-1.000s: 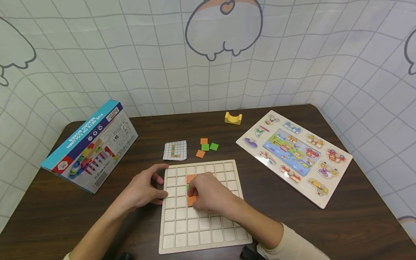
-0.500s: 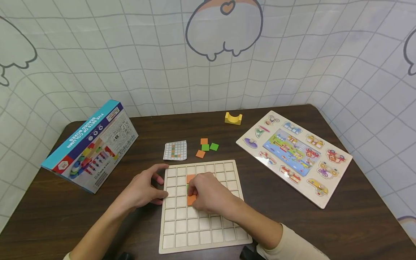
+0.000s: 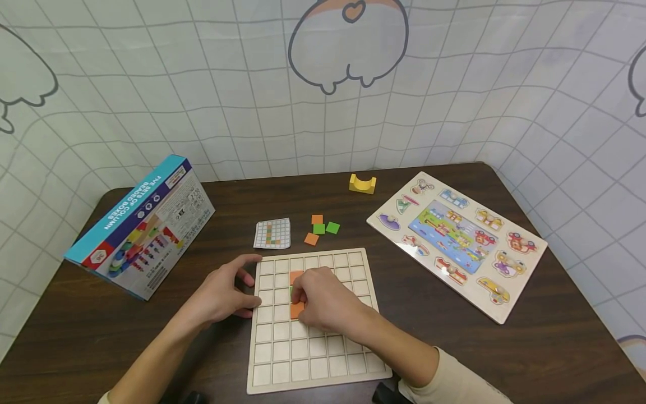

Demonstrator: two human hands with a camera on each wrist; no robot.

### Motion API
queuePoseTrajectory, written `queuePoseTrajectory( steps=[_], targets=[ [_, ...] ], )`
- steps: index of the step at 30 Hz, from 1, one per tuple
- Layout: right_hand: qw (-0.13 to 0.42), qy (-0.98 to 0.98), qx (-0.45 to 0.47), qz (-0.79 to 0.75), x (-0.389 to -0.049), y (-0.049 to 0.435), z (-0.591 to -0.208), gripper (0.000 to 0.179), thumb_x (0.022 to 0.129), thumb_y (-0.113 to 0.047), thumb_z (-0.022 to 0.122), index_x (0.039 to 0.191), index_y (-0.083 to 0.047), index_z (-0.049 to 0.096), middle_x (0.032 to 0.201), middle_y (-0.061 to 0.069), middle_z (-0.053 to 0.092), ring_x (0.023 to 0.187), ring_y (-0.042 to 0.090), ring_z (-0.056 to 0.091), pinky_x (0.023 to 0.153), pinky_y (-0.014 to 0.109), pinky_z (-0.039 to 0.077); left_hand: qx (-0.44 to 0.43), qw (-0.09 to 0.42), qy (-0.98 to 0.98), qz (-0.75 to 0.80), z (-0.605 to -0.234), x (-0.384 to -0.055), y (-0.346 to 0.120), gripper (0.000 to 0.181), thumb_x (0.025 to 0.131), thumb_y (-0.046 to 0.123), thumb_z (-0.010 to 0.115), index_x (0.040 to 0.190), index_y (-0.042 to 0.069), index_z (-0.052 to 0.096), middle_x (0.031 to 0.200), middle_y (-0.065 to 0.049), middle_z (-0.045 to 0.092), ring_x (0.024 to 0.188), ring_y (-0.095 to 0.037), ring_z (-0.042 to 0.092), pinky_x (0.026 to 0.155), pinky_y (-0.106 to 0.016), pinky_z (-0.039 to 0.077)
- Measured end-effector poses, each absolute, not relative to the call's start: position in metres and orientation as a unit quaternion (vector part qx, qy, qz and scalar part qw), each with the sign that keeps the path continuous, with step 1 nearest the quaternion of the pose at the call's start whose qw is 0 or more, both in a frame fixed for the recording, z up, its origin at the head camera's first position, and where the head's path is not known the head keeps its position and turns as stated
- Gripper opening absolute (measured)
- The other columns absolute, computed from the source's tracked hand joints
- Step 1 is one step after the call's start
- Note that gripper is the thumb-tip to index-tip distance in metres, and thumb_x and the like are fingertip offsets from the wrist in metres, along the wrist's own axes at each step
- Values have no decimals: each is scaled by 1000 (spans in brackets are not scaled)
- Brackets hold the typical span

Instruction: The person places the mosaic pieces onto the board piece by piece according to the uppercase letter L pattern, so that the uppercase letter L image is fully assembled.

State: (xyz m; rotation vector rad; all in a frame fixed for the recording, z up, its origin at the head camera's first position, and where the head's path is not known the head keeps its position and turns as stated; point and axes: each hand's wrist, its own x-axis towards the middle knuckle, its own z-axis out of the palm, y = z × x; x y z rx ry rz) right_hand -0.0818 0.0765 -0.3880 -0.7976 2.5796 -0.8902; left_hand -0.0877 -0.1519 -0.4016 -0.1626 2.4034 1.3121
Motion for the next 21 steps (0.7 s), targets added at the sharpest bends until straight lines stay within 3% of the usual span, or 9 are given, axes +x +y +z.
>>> queuePoseTrajectory(
  steps=[21],
  targets=[
    [152,897,-278,-309,-85,78,-388,16,75,1,82,84,-11,75,77,-1,68,68,7,57,62,22,51,-57,196,857,474,-401,-87,-152,87,75,-12,84,151,16,51,108,-15,55,67,-22,66,55,-34,66]
  ],
)
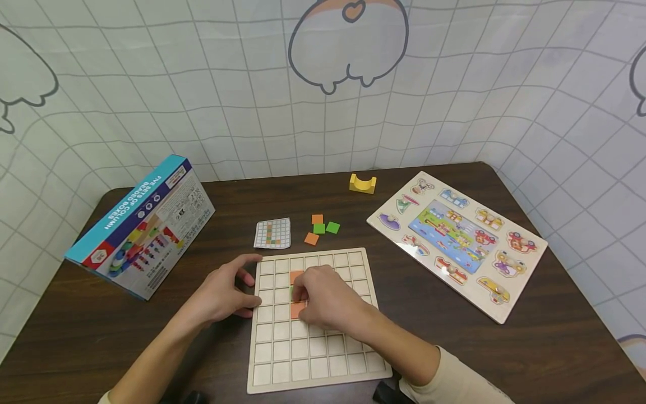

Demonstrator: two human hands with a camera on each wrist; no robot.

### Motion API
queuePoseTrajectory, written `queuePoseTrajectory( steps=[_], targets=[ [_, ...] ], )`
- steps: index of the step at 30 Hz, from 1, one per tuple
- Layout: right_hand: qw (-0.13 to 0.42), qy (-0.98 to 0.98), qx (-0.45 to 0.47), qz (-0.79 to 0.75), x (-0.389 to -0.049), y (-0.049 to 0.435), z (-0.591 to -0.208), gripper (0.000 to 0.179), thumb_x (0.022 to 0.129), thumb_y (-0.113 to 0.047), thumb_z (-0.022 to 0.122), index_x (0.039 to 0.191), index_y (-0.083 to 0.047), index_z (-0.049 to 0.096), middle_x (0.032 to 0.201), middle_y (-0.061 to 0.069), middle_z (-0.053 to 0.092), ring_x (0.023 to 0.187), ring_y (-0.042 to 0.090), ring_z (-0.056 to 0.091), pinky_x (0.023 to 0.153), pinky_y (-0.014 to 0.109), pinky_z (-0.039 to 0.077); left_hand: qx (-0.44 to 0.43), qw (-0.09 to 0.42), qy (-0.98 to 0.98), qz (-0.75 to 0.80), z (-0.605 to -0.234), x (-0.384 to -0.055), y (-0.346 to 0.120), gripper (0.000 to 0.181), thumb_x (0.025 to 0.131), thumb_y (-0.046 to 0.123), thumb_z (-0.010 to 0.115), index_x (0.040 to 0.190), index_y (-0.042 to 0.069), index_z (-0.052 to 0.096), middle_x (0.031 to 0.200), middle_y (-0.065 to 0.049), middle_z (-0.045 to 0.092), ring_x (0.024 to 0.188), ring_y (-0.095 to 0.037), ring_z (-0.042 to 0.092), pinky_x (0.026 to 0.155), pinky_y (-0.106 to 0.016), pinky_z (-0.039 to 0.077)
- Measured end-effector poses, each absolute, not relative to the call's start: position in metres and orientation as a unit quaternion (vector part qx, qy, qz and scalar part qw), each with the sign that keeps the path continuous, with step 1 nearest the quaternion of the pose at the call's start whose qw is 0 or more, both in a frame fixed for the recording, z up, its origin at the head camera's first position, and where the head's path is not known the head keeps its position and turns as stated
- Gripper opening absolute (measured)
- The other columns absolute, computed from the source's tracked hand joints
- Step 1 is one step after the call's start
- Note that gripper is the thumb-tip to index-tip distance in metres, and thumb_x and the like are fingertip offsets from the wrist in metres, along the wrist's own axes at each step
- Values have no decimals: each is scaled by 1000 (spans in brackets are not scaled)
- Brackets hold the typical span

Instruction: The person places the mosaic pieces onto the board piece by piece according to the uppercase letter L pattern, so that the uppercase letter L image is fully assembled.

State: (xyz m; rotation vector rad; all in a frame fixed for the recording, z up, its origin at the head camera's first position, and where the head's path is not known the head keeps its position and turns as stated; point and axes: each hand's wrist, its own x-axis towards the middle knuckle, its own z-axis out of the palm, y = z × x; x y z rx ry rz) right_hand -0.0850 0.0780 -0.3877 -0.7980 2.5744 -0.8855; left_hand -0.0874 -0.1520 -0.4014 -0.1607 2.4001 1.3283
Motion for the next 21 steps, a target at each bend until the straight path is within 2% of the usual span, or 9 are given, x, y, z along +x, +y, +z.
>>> queuePoseTrajectory(
  steps=[16,21],
  targets=[
    [170,903,-241,-313,-89,84,-382,17,77,-3,84,88,-13,76,78,-7,65,71,10,58,66,26,51,-53,193,858,472,-402,-87,-152,86,76,-11,84,151,17,51,108,-15,55,67,-21,67,54,-34,66],
    [162,906,-237,-311,-92,86,-381,17,77,-3,85,87,-13,75,79,-4,67,72,10,59,65,25,51,-53,193,858,472,-402,-87,-153,86,76,-11,84,151,17,51,108,-15,55,66,-21,66,54,-34,66]
  ],
)
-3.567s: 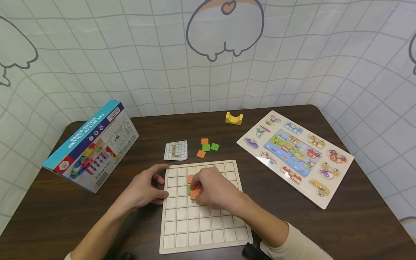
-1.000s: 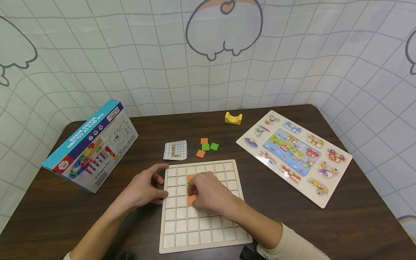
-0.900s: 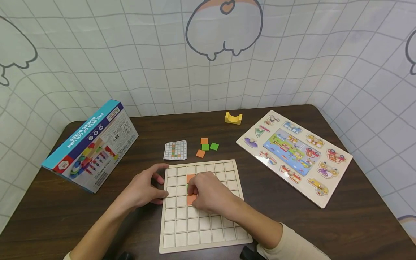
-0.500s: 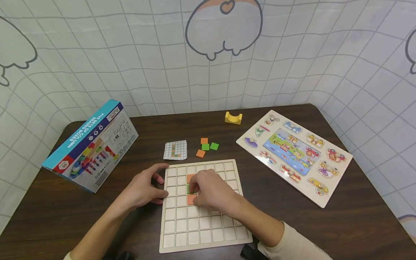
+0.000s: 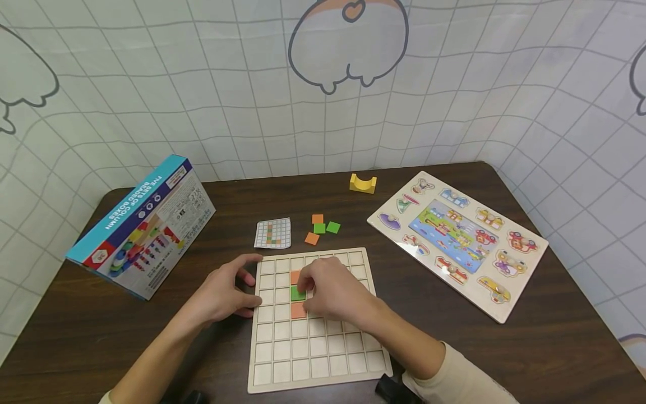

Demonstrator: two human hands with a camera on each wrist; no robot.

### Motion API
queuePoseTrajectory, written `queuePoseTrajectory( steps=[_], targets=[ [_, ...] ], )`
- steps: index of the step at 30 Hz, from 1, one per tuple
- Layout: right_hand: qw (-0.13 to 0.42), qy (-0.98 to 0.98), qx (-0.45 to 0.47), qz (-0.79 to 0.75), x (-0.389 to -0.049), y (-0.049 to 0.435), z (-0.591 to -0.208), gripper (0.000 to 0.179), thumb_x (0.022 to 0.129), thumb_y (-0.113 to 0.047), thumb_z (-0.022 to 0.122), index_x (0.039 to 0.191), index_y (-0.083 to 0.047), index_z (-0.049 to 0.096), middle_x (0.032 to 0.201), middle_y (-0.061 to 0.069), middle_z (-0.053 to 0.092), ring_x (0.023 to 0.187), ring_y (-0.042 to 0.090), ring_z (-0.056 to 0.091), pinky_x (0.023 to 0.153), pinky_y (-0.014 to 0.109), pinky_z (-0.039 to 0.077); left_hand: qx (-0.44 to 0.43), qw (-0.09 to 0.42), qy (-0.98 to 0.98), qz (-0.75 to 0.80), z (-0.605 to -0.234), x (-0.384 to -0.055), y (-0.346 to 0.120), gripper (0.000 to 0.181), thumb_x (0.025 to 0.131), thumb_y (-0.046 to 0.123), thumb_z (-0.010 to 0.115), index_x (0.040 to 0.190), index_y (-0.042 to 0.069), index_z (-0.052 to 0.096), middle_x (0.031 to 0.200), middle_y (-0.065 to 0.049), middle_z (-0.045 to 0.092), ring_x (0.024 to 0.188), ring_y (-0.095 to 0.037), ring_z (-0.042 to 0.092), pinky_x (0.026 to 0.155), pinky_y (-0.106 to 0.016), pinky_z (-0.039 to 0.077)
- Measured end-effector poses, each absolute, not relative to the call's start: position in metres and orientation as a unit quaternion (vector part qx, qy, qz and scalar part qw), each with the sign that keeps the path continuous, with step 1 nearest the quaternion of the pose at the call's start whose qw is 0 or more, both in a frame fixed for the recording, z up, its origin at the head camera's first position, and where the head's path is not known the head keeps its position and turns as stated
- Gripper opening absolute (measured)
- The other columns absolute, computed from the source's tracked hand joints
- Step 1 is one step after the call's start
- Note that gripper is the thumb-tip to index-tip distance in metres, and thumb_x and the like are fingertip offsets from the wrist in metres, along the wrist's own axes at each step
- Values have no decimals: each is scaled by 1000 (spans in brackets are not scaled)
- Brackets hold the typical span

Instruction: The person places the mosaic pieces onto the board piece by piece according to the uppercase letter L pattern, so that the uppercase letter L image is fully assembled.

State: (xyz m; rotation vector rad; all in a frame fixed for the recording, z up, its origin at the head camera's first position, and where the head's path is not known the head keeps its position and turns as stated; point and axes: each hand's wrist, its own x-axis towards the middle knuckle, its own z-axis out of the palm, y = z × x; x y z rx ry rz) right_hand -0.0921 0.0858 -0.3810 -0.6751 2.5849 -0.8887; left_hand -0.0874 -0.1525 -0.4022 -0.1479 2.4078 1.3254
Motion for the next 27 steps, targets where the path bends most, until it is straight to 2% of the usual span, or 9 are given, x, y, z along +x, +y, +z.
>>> queuePoseTrajectory(
  steps=[18,27],
  targets=[
    [159,910,-184,-336,-124,115,-367,15,84,-9,83,97,-13,79,87,-4,70,84,13,64,71,29,56,-51,190,847,494,-402,-85,-153,88,73,-14,82,151,15,51,107,-16,56,65,-22,66,53,-36,66],
    [149,908,-175,-350,-154,129,-366,16,85,-8,82,101,-8,79,90,1,72,83,16,65,74,29,58,-50,184,849,492,-402,-85,-153,87,73,-13,81,150,15,52,106,-16,57,65,-22,66,53,-35,66]
  ],
)
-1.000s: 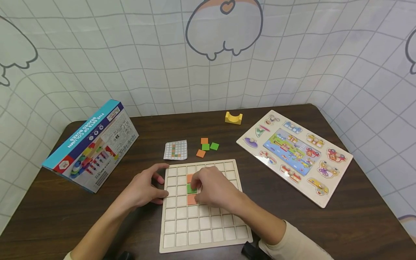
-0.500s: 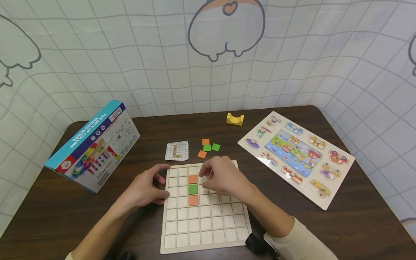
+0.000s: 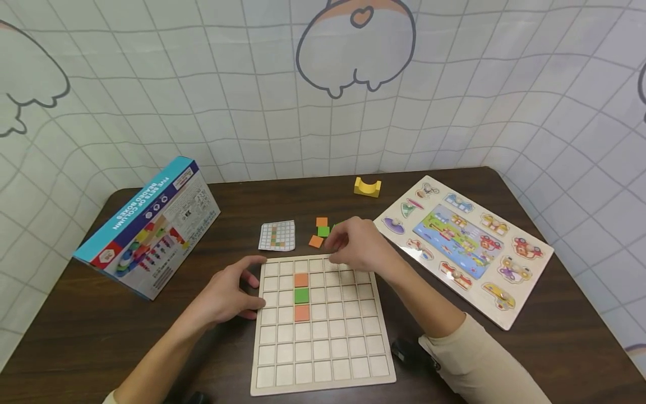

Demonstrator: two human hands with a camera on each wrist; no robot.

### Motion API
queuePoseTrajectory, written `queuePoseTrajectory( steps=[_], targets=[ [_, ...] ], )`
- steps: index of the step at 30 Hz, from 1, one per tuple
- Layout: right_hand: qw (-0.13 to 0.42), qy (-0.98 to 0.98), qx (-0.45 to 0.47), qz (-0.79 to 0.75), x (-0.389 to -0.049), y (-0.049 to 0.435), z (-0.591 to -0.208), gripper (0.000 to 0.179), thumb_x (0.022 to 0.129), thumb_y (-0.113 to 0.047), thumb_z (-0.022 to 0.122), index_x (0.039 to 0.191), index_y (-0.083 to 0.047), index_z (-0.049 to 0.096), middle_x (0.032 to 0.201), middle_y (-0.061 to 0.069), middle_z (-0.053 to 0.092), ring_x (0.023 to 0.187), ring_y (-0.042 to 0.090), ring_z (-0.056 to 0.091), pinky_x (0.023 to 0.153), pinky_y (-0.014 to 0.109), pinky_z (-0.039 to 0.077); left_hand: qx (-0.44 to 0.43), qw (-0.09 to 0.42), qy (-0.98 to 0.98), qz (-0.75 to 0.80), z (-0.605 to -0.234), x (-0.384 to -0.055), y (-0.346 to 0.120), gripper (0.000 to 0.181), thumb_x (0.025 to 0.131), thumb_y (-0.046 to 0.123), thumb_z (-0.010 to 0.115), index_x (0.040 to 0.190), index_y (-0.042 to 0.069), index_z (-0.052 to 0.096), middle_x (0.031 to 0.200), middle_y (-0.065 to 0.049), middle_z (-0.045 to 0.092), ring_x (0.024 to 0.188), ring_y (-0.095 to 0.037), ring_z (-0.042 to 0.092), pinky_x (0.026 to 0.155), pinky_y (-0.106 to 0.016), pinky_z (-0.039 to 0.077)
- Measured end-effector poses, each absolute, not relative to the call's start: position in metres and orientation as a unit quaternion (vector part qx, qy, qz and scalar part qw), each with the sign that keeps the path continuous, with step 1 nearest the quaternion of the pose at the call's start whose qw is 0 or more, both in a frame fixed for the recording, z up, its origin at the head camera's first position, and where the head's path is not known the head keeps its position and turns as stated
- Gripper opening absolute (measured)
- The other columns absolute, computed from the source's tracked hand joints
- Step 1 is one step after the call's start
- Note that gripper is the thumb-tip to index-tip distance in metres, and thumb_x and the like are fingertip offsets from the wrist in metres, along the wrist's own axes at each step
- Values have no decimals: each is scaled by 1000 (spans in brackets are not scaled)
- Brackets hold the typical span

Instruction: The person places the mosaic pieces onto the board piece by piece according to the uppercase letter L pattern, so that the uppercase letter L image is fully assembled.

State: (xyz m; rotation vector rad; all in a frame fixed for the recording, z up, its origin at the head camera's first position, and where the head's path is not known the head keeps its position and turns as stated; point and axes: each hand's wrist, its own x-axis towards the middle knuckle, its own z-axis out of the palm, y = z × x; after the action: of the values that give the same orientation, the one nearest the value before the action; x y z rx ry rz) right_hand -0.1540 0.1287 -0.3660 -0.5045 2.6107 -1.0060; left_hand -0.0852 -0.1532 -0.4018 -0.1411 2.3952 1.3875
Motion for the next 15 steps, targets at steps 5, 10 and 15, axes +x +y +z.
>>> queuePoseTrajectory(
  steps=[5,10,15],
  targets=[
    [137,912,-160,-353,-170,138,-371,18,85,-7,82,103,-6,78,91,3,72,85,17,65,75,29,57,-52,183,851,490,-402,-86,-153,87,72,-13,82,149,15,52,106,-16,57,66,-22,66,53,-35,65],
    [129,913,-151,-357,-183,143,-374,21,86,-6,80,107,-4,77,93,5,71,85,19,63,75,29,55,-56,184,851,488,-403,-86,-152,87,72,-13,83,149,15,52,106,-16,57,65,-22,66,52,-36,65],
    [126,915,-145,-356,-192,145,-378,23,85,-5,81,108,-5,77,94,6,72,87,20,63,77,30,54,-56,186,849,492,-402,-86,-152,87,73,-14,82,149,14,52,106,-16,57,65,-22,66,53,-36,66]
  ],
)
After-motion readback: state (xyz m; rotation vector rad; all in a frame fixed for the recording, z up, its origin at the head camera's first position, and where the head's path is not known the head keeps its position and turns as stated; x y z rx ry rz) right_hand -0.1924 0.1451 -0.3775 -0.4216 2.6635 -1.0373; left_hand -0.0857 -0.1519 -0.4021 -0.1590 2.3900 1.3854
